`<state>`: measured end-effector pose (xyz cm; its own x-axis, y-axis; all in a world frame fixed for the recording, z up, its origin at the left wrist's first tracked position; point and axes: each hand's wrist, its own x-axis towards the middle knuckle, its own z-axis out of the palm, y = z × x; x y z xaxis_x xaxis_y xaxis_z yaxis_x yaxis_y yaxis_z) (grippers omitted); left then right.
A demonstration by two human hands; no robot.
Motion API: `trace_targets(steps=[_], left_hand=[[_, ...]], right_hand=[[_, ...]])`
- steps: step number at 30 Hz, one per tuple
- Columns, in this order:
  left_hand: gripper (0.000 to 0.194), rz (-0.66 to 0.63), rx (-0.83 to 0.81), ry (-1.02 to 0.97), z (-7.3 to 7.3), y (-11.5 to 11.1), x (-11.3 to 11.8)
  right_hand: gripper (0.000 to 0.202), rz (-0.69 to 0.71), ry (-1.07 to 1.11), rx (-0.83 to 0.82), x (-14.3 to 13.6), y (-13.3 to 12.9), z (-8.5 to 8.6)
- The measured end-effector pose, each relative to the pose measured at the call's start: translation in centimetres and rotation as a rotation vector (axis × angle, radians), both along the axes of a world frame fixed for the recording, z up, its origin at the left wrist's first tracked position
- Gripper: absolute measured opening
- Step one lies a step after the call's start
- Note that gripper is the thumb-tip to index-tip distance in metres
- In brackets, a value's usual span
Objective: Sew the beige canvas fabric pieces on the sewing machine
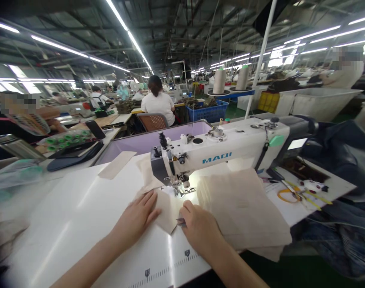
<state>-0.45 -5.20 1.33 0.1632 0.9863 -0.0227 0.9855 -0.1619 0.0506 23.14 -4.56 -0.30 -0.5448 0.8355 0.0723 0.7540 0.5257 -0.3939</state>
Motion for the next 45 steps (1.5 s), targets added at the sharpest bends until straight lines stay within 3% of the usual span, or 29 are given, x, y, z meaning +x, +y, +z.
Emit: trace_targets(steps=[6, 11, 16, 22, 32, 45], left_hand=[[0.060, -0.053, -0.015, -0.097, 0.0, 4.2, 1.0], [0.051, -0.193, 0.007, -0.210, -0.4, 7.4, 0.1], [0.054, -0.253, 0.032, -0.242, -1.0, 9.2, -0.7], [0.053, -0.289, 0.042, -0.253, -1.6, 10.1, -1.3], [0.052, -0.324, 0.055, -0.270, -1.5, 10.3, -1.3], [0.052, -0.339, 0.066, -0.236, -1.4, 10.6, -1.4]], right_hand=[[0.032, -0.048, -0.030, -0.031, -0.9, -1.1, -0.4], [0.031, -0.052, -0.006, -0.005, -1.4, -0.7, -0.6], [0.027, -0.048, -0.006, -0.003, -1.5, -0.4, -0.7], [0.026, -0.042, -0.033, -0.009, -1.7, -0.2, -0.7], [0.024, -0.038, -0.054, 0.015, -1.7, -0.1, -0.9], [0.010, -0.023, -0.112, 0.054, -1.7, 1.0, 0.0]])
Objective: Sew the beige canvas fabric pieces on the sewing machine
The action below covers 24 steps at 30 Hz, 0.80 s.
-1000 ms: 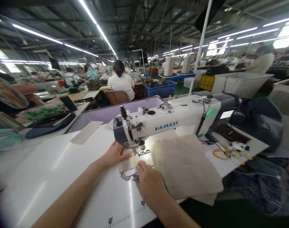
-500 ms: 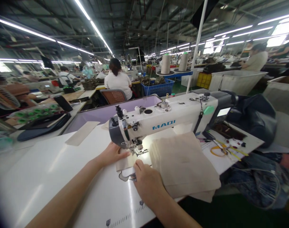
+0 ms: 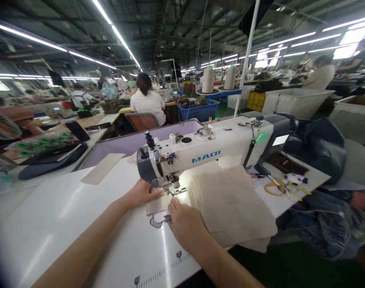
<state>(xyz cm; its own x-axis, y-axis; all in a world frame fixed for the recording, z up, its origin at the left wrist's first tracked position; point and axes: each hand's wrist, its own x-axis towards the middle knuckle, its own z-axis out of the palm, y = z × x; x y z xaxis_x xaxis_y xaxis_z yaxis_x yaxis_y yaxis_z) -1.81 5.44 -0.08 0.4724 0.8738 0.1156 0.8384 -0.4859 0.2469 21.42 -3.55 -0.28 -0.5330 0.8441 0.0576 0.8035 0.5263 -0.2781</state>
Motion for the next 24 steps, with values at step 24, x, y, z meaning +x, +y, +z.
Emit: trace_targets(steps=[24], left_hand=[[0.034, -0.236, 0.138, -0.021, 0.9, -8.9, 3.3]], right_hand=[[0.030, 0.055, 0.080, -0.041, 1.0, 0.6, -0.1]])
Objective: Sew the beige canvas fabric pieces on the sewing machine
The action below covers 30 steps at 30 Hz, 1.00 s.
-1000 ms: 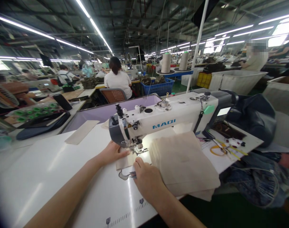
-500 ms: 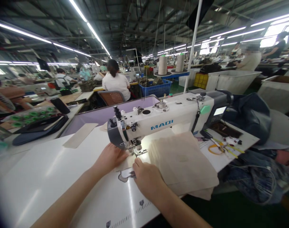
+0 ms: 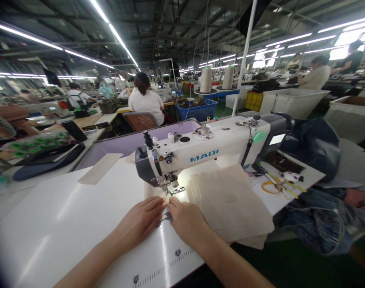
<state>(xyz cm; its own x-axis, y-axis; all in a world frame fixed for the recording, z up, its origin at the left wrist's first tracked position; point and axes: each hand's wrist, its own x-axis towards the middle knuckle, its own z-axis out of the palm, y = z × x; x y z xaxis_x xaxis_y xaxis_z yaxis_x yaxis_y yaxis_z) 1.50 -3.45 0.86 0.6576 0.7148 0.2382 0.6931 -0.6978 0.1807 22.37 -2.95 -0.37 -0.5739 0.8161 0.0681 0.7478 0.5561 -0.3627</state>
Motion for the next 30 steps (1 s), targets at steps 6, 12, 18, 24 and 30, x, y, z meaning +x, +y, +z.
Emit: trace_targets(steps=[6, 12, 18, 24, 30], left_hand=[[0.034, 0.028, 0.001, 0.035, -0.1, 1.4, -0.5], [0.035, 0.062, -0.013, 0.046, 0.0, 2.8, -0.9], [0.035, 0.069, 0.013, 0.023, -0.2, 2.9, -1.0], [0.036, 0.101, 0.040, 0.007, -1.1, 2.7, -1.2], [0.037, 0.111, 0.045, 0.034, -1.3, 2.8, -1.3]], right_hand=[[0.034, -0.005, 0.027, -0.011, -0.2, 1.0, 0.6], [0.029, -0.011, 0.052, -0.009, -0.3, 0.8, 0.5], [0.029, -0.018, 0.082, -0.011, 0.1, 0.2, 0.0], [0.028, -0.026, 0.091, -0.013, 0.2, 0.1, -0.1], [0.028, -0.024, 0.092, -0.030, 0.3, 0.2, 0.1]])
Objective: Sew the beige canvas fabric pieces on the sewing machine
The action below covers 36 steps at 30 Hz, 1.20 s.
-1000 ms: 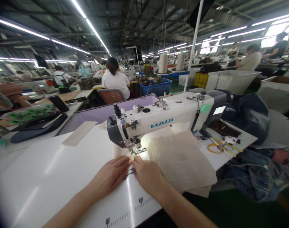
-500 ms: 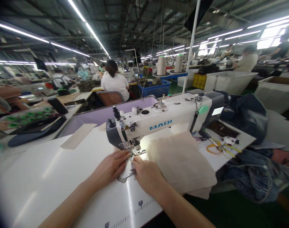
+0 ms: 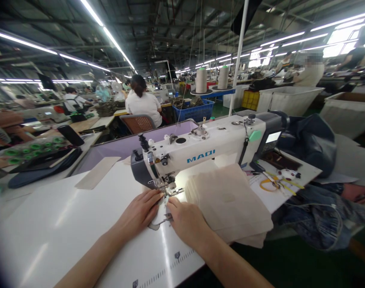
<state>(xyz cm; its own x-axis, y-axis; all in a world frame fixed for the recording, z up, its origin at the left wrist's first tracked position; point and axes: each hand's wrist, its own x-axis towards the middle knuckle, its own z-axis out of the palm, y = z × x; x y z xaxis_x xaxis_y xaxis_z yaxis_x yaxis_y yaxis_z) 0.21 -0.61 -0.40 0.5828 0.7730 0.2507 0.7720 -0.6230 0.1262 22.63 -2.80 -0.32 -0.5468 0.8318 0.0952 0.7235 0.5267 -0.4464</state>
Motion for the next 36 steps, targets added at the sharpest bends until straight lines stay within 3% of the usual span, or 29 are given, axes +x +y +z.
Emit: trace_targets(steps=[13, 20, 25, 29, 36], left_hand=[[0.030, 0.082, 0.043, 0.004, 0.7, -0.2, 0.8], [0.029, 0.043, -0.089, -0.107, 0.1, -2.1, 1.7], [0.023, 0.053, -0.064, -0.043, 0.0, -3.4, 2.7], [0.034, 0.116, 0.014, 0.066, 0.1, -3.5, 2.9], [0.038, 0.192, -0.034, 0.212, 0.9, -3.5, 3.7]], right_hand=[[0.022, -0.019, 0.030, -0.014, 0.1, -0.1, 0.6], [0.034, -0.007, 0.119, -0.012, 0.5, -0.8, 0.3], [0.033, 0.018, 0.086, -0.020, 0.5, -1.1, 0.1], [0.021, -0.008, 0.025, -0.017, 0.4, -1.1, 0.0], [0.026, -0.006, 0.035, -0.003, 0.2, -0.7, -0.2]])
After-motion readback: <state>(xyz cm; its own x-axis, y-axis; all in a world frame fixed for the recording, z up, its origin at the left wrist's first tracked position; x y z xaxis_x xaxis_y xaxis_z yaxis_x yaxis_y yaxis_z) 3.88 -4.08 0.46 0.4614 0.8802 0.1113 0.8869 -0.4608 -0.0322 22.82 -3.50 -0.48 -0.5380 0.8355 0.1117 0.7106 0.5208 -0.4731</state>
